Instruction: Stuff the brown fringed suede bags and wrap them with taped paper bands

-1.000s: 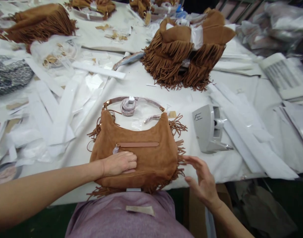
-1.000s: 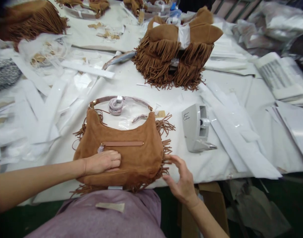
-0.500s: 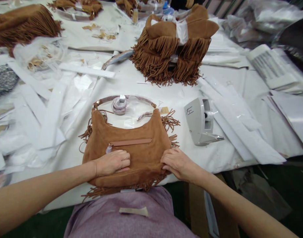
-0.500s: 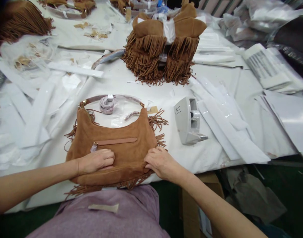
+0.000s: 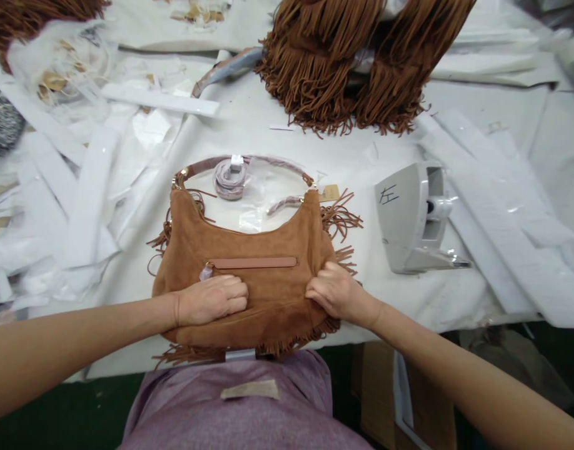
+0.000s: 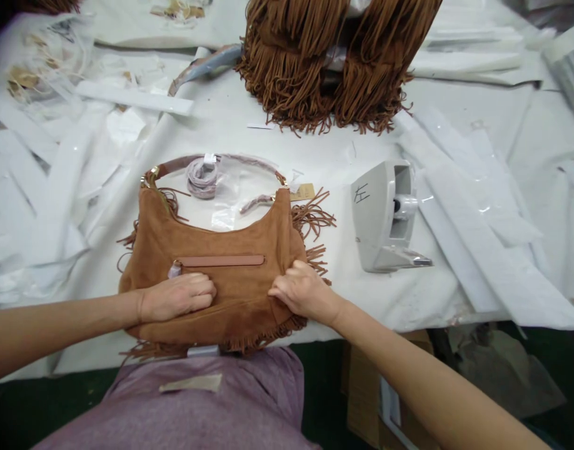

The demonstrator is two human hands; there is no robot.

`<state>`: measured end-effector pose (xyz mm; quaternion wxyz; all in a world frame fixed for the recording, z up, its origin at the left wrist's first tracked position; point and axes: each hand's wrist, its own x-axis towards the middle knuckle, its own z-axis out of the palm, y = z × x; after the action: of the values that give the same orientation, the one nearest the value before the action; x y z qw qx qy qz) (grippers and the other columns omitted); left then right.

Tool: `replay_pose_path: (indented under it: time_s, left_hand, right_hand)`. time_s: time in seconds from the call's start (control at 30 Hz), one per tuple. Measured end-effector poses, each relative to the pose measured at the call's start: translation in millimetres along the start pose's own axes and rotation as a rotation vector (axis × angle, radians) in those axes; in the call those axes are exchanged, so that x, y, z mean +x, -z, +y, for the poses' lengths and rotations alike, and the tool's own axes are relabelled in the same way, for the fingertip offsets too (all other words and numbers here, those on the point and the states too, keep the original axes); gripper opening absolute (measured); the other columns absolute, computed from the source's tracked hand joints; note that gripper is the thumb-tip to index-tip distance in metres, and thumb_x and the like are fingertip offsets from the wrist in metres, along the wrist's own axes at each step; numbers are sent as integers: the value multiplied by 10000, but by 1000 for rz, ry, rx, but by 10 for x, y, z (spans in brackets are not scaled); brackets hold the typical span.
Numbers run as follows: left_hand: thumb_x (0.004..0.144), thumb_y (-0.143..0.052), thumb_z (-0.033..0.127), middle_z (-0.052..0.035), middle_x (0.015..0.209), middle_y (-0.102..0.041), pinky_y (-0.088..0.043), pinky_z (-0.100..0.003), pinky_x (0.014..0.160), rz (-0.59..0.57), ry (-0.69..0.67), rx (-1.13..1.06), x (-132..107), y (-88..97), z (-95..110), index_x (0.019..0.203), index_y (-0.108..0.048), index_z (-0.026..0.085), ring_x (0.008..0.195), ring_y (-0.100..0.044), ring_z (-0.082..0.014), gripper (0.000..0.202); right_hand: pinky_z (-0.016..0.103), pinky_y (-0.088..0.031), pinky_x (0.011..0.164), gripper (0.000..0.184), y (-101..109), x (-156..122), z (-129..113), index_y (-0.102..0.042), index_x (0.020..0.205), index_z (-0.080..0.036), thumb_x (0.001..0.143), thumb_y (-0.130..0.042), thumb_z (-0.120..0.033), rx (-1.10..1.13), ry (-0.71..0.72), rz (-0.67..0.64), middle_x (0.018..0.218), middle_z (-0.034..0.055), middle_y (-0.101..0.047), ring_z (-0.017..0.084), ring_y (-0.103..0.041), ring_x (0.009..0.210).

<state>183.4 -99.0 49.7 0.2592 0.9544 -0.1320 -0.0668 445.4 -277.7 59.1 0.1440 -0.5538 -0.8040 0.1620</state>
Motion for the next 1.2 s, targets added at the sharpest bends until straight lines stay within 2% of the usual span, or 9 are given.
replay_pose_path:
  time_s: [0.1,0.17,0.3,0.53,0.77,0.83,0.93,1.03,1.2]
  left_hand:
    - [979,-291,210,-40,844,-531,-331,-316,719,19,8,-37,-9,-5,5,765,-523,195,773,-427,-188,317]
    - [977,-292,206,-42,851,-533,-337,-317,733,21,6,-49,-17,-16,11,763,-517,195,782,-432,-188,311]
    - [977,-274,199,-44,860,-530,-343,-317,757,-3,9,-40,-37,-47,14,781,-507,196,801,-438,-187,304]
    - [987,-219,236,-44,864,-531,-344,-312,773,-34,35,-12,-36,-51,5,785,-532,196,815,-434,-185,374]
    - [984,-222,244,-49,844,-530,-343,-316,753,33,-2,23,-37,-56,11,771,-546,198,795,-436,-193,391]
    - [980,-264,264,-44,836,-526,-340,-315,743,57,-6,8,-39,-69,6,772,-553,201,785,-435,-192,362]
    - [973,-307,280,-43,852,-525,-340,-311,751,47,11,12,-31,-67,4,789,-558,202,797,-439,-190,321]
    - [966,-333,252,-45,881,-533,-346,-305,764,1,27,28,-9,-29,12,806,-555,203,824,-452,-191,278]
    - [938,-402,226,-39,900,-535,-358,-306,798,15,73,-42,5,-21,-35,799,-552,208,865,-472,-195,206]
  right_hand:
    - [321,-266,721,450,175,-66,22,-563,756,-184,958,-338,-517,57,64,-152,698,18,-579,157,-466,695]
    - [342,-250,787,415,253,-160,22,-571,843,-192,957,-342,-519,39,93,-176,806,30,-618,170,-492,792]
    - [367,-229,835,359,185,-241,32,-566,918,-198,998,-279,-399,60,39,-95,858,34,-631,173,-496,836]
    - [352,-293,753,396,-164,-18,-10,-546,788,-196,998,-235,-324,109,-225,256,724,31,-609,169,-480,678]
    - [255,-385,608,426,197,108,-86,-528,793,-208,976,-268,-491,469,-475,171,569,-29,-532,133,-506,558]
    - [244,-394,586,446,254,96,-167,-524,829,-205,982,-224,-498,485,-516,223,560,-32,-535,124,-513,533]
    - [263,-415,638,466,157,24,-284,-550,882,-193,982,-205,-489,290,-360,319,713,28,-611,146,-565,664]
    - [276,-393,606,452,-72,-44,-280,-559,782,-191,988,-221,-410,57,-148,303,672,39,-596,153,-546,633]
    - [279,-395,574,381,-161,54,-254,-561,783,-194,986,-269,-332,1,-231,279,649,24,-593,150,-561,596]
